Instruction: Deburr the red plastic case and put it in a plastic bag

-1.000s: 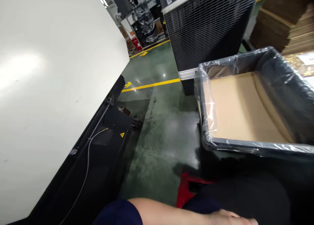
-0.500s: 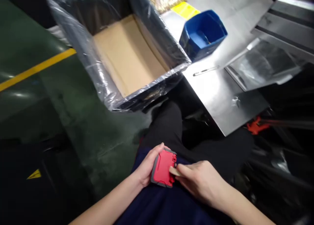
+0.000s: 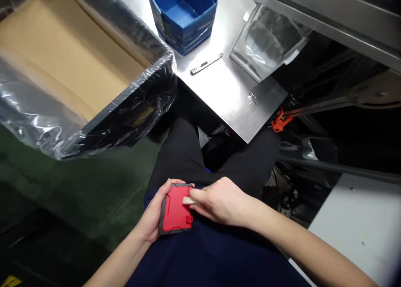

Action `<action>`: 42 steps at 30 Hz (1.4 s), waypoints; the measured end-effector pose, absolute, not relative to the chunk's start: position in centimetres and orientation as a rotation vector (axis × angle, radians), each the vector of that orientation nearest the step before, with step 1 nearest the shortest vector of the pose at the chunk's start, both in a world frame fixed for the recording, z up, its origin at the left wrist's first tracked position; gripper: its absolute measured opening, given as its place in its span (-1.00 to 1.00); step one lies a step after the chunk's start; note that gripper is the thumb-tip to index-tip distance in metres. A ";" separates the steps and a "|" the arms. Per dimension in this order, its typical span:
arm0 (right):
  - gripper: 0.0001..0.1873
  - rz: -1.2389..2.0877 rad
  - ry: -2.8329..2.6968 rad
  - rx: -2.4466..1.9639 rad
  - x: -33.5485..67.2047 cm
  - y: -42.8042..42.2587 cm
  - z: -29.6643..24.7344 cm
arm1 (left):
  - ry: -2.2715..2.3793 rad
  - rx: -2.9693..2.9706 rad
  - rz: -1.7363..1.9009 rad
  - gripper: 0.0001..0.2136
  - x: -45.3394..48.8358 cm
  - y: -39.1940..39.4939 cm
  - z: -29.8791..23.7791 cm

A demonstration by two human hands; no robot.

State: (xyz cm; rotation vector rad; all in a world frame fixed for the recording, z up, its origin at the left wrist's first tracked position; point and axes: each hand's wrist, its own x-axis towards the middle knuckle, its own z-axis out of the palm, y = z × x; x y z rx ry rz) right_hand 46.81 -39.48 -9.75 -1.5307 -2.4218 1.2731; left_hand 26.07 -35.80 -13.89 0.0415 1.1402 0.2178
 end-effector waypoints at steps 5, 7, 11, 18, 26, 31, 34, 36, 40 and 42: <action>-0.61 1.203 -2.433 -1.497 47.1 -39.4 -9.6 | 1.173 0.082 0.227 -0.64 26.4 -35.8 -13.4; -0.60 1.210 -2.412 -1.535 47.7 -39.3 -9.7 | 1.217 0.100 0.207 -0.64 26.5 -35.7 -13.2; -0.65 1.246 -2.416 -1.515 48.3 -39.4 -9.8 | 1.239 0.111 0.194 -0.63 26.8 -35.5 -13.0; -0.62 1.166 -2.405 -1.569 47.7 -40.2 -9.9 | 1.245 0.133 0.177 -0.63 27.2 -35.5 -13.0; -0.63 1.146 -2.410 -1.527 47.7 -40.1 -9.7 | 1.199 0.088 0.222 -0.68 27.0 -35.9 -12.9; -0.57 1.160 -2.452 -1.460 47.8 -40.0 -9.8 | 1.199 0.080 0.199 -0.67 27.0 -35.9 -12.9; -0.61 1.226 -2.448 -1.433 48.3 -39.8 -9.6 | 1.182 0.100 0.210 -0.68 27.2 -35.8 -12.6; -0.60 1.255 -2.447 -1.429 48.5 -39.7 -9.4 | 1.184 0.110 0.214 -0.68 27.3 -35.9 -12.4; -0.61 1.267 -2.440 -1.455 48.8 -39.4 -9.4 | 1.179 0.146 0.202 -0.68 27.4 -36.0 -12.4; -0.62 1.287 -2.445 -1.414 48.9 -39.4 -9.4 | 1.172 0.151 0.207 -0.67 27.4 -36.1 -12.5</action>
